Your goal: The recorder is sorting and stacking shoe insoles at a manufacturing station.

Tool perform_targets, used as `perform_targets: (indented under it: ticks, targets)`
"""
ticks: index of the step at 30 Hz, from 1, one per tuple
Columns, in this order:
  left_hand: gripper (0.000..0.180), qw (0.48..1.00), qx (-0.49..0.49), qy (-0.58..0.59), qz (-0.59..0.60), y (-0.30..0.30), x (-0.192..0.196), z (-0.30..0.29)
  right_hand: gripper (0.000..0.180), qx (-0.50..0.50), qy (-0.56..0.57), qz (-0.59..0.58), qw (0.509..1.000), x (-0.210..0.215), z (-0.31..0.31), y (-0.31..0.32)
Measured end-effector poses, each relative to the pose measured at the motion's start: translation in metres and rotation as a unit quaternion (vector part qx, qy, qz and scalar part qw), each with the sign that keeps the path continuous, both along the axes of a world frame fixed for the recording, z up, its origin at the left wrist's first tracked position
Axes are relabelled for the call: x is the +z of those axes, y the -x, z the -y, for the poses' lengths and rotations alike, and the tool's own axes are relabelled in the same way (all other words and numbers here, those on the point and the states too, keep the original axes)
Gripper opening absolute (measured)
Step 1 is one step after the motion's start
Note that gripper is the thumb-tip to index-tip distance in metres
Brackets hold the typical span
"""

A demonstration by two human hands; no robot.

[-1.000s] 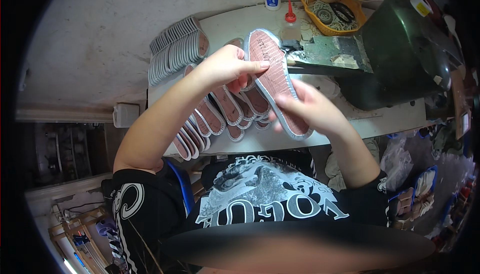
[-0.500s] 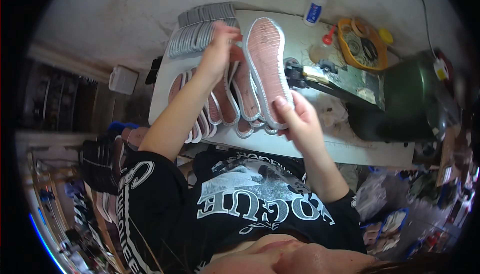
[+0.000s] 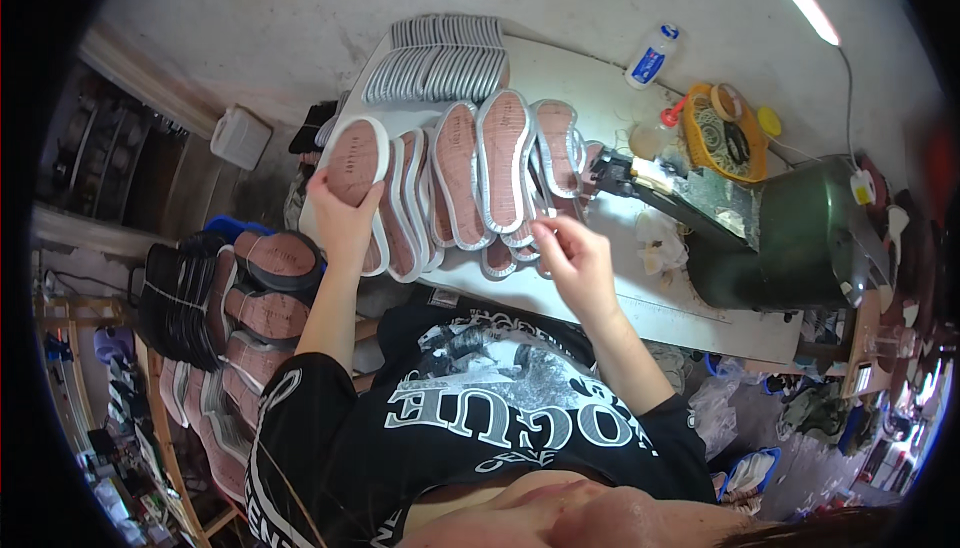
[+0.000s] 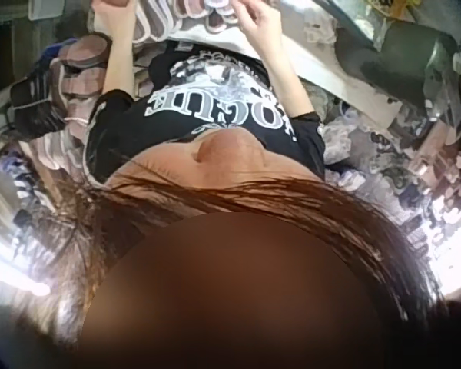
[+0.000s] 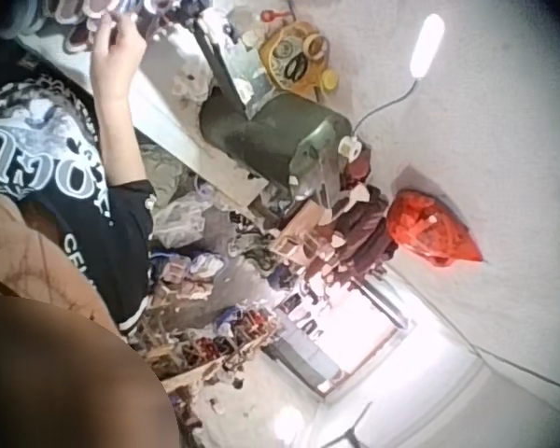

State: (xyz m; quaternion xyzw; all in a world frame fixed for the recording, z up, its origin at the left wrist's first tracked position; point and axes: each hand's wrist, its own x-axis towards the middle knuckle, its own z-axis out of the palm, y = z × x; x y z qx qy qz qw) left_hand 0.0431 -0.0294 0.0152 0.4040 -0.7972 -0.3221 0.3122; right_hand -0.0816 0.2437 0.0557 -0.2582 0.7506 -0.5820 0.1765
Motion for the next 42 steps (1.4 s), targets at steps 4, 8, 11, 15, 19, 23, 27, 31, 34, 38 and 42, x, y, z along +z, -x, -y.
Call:
perform_targets:
  ticks: [4, 8, 11, 15, 19, 23, 27, 31, 34, 38, 42]
  targets:
    - [0.096, 0.927, -0.156, -0.133, -0.314, 0.019, 0.048, -0.058, 0.029, 0.068, 0.070, -0.054, 0.994, 0.016, 0.013, -0.026]
    - [0.083, 0.817, -0.288, -0.297, -0.402, 0.043, 0.051, -0.114, 0.024, 0.011, 0.139, -0.167, 0.976, 0.012, 0.024, -0.036]
    - [0.058, 0.721, -0.315, -0.490, -0.375, 0.063, 0.086, -0.113, 0.018, 0.009, 0.179, -0.027, 0.983, 0.015, 0.008, -0.022]
    - [0.040, 0.640, -0.379, -0.597, -0.300, 0.071, 0.080, -0.122, 0.031, 0.176, 0.322, 0.244, 0.898, 0.018, -0.018, -0.011]
    - [0.041, 0.593, -0.401, -0.647, -0.263, 0.072, 0.085, -0.157, 0.016, 0.188, 0.366, 0.262, 0.873, -0.003, -0.022, 0.010]
    - [0.042, 0.677, -0.408, -0.547, -0.276, 0.088, 0.074, -0.159, 0.011, 0.152, 0.208, 0.179, 0.950, 0.022, -0.044, 0.026]
    - [0.038, 0.772, -0.356, -0.395, -0.348, 0.115, 0.060, -0.170, 0.021, 0.032, 0.046, 0.093, 0.994, 0.040, -0.040, 0.039]
    - [0.031, 0.794, -0.387, -0.360, -0.299, 0.137, 0.048, -0.158, 0.019, -0.034, 0.099, 0.112, 0.988, 0.042, -0.047, 0.049]
    - [0.029, 0.811, -0.335, -0.382, -0.290, 0.168, 0.044, -0.163, 0.024, -0.067, 0.142, 0.117, 0.981, 0.031, -0.047, 0.062]
    - [0.033, 0.815, -0.345, -0.400, -0.236, 0.206, 0.025, -0.165, 0.045, -0.125, 0.278, 0.186, 0.934, 0.015, -0.058, 0.066]
    - [0.026, 0.830, -0.347, -0.354, -0.255, 0.218, 0.028, -0.170, 0.038, -0.142, 0.294, 0.239, 0.914, 0.014, -0.079, 0.054]
